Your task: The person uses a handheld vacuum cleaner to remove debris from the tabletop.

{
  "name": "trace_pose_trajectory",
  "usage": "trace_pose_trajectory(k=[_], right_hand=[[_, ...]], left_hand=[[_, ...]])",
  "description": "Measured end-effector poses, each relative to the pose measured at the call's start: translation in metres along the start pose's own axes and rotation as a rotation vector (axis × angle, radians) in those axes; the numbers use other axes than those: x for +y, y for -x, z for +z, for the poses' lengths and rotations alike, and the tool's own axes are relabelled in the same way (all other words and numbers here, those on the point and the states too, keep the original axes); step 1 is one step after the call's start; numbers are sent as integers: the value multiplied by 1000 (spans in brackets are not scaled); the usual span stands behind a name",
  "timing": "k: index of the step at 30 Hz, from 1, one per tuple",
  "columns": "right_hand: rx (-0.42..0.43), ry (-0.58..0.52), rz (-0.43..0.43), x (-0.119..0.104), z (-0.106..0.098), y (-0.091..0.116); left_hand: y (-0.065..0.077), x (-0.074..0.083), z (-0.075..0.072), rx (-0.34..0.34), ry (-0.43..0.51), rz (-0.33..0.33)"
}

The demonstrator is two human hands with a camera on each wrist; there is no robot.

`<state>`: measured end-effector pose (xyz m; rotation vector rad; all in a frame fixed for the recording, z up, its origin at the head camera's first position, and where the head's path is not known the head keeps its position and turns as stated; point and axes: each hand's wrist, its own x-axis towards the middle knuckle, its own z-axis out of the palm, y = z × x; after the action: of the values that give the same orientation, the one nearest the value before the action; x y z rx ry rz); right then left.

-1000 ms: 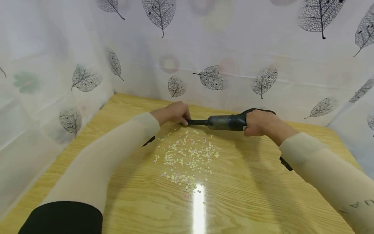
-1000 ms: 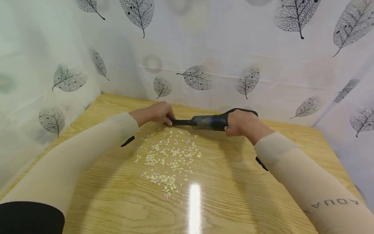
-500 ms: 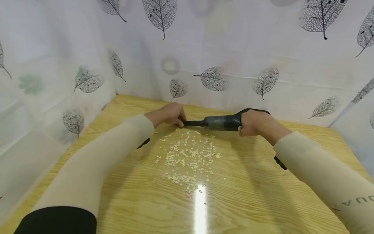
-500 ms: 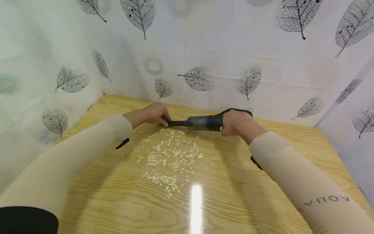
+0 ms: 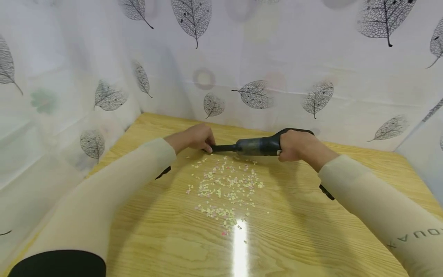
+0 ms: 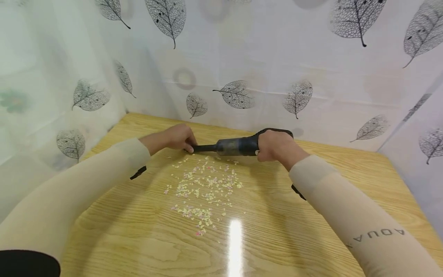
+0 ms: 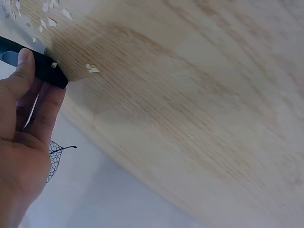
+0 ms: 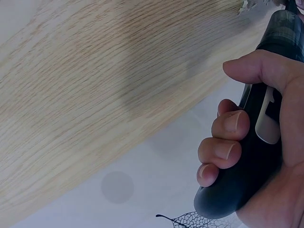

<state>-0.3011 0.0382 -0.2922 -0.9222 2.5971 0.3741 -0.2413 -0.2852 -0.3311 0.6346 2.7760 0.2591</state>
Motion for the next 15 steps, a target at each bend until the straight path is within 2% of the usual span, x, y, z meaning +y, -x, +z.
trace_pose_trajectory(k=[15], right_hand=[[34,63,-49,-19,-10,-9]], left_hand=[[27,-9,4,10,69,-41]])
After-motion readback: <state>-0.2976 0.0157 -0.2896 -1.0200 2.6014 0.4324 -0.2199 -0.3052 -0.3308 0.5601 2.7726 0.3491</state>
